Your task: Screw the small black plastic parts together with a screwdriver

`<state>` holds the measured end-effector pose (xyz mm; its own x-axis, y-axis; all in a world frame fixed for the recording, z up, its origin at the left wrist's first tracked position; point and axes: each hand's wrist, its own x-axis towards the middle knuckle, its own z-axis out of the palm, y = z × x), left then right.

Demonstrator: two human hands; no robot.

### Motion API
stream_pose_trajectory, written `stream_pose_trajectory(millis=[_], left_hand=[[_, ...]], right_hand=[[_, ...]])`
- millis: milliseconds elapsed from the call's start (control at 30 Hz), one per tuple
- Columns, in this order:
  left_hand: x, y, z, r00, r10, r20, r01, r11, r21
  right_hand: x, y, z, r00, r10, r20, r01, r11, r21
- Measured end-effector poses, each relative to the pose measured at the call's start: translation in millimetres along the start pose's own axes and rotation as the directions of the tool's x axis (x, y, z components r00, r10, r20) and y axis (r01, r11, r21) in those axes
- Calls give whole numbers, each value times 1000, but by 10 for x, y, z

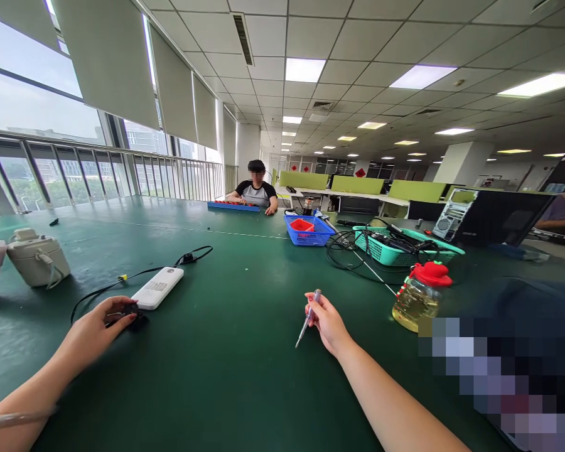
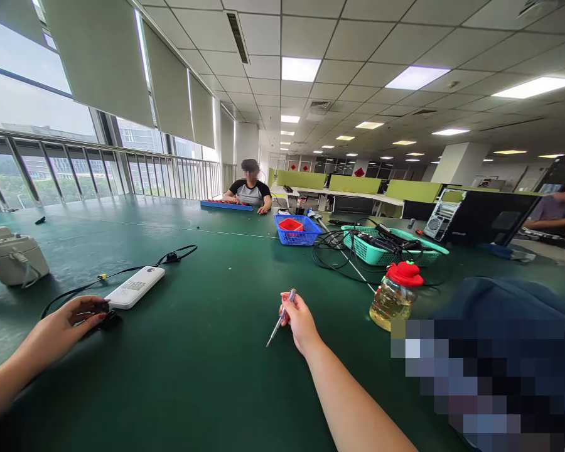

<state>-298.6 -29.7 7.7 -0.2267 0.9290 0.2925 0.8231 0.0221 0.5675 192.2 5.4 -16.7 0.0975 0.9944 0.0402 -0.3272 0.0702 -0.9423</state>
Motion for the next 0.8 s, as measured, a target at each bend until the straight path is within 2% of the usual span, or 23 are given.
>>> stream_pose_trajectory(millis=[133,267,433,533,633,800], left_hand=[[55,-123,28,999,51,11,-50,993,-104],[56,-100,11,994,94,51,-93,995,-19],[78,-112,-20,985,173,11,-173,985,2],[101,-154,-24,981,192,-6,-192,981,33],[112,-194,-2,978,209,24,-210,977,47],[91,-216,29,983,165,83,-163,986,-31]], right_hand=[[-1,-2,6,1000,0,4,0,1000,-8],[2,2,8,1000,-2,3,2,1000,-10],[4,7,-1,1000,-3,5,3,1000,-14],[3,6,-3,1000,4,2,-4,1000,-12],[3,3,-1,1000,9,0,-9,1000,-9],[6,3,2,1000,3,0,-3,1000,-15]])
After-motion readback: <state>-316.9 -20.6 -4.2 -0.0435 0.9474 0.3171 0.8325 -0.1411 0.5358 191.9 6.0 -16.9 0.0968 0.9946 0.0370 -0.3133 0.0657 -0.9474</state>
